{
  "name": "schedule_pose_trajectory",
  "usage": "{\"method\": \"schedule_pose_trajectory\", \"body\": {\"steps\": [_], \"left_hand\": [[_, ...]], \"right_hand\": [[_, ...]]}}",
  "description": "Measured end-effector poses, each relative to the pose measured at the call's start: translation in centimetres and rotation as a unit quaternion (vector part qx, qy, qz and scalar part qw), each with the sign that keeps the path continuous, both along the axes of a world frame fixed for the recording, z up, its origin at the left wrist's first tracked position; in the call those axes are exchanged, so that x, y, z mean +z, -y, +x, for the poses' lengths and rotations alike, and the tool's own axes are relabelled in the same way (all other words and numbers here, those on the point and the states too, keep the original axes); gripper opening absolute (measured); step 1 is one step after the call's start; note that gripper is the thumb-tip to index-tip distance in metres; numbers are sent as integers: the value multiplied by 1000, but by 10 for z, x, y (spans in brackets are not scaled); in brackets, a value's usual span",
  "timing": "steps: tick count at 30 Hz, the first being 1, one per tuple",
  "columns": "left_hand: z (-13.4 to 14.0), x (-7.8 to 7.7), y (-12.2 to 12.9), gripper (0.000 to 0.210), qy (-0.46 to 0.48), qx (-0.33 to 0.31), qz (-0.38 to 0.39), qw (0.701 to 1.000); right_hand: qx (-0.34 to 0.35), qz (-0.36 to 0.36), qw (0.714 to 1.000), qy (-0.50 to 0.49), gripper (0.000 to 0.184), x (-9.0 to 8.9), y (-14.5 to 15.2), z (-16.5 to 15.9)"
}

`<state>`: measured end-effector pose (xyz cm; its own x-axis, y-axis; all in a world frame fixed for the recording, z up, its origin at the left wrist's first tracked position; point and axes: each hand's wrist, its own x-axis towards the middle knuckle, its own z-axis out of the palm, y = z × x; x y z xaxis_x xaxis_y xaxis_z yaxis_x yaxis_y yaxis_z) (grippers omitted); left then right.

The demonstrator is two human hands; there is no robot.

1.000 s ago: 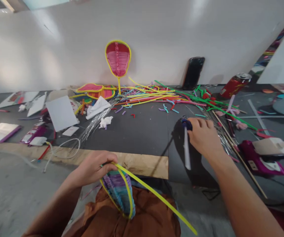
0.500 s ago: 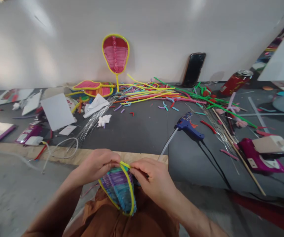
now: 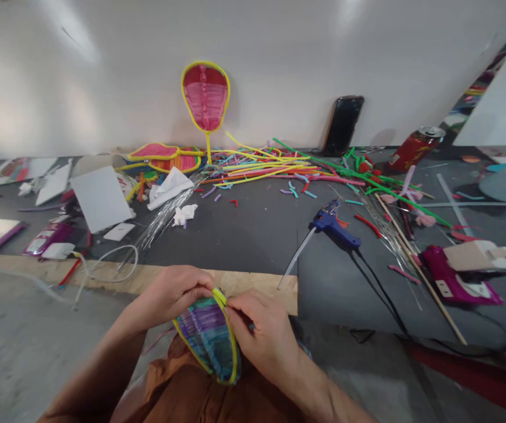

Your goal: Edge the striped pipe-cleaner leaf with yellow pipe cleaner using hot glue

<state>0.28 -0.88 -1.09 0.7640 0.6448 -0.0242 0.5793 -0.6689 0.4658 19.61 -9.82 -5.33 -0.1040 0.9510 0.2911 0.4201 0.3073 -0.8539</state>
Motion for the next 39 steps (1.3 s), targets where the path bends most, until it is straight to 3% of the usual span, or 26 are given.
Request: {"method": "schedule_pose_trajectory", "body": {"steps": [7,12,20,24,32,39], "left_hand": [[-2,-6,0,18,26,13,1,1000],[-7,-4,-1,17,31,12,0,999],[-14,21,-2,23,9,-27,28,999],[-12,29,-1,21,8,-15,28,999],[-10,16,1,16,29,13,-10,999],[-7,12,1,19,19,43,-91,995]], "right_hand": [[-30,119,988,91,15,-17,7,-14],[-54,131,987,75,15,-27,5,-23],[-30,168,982,84,14,-10,-7,-22],[-11,187,977,101,14,-5,-10,-23],[-12,180,981,66,10,-14,-5,-25],[-25,157,987,29,12,-23,-3,-27]]}}
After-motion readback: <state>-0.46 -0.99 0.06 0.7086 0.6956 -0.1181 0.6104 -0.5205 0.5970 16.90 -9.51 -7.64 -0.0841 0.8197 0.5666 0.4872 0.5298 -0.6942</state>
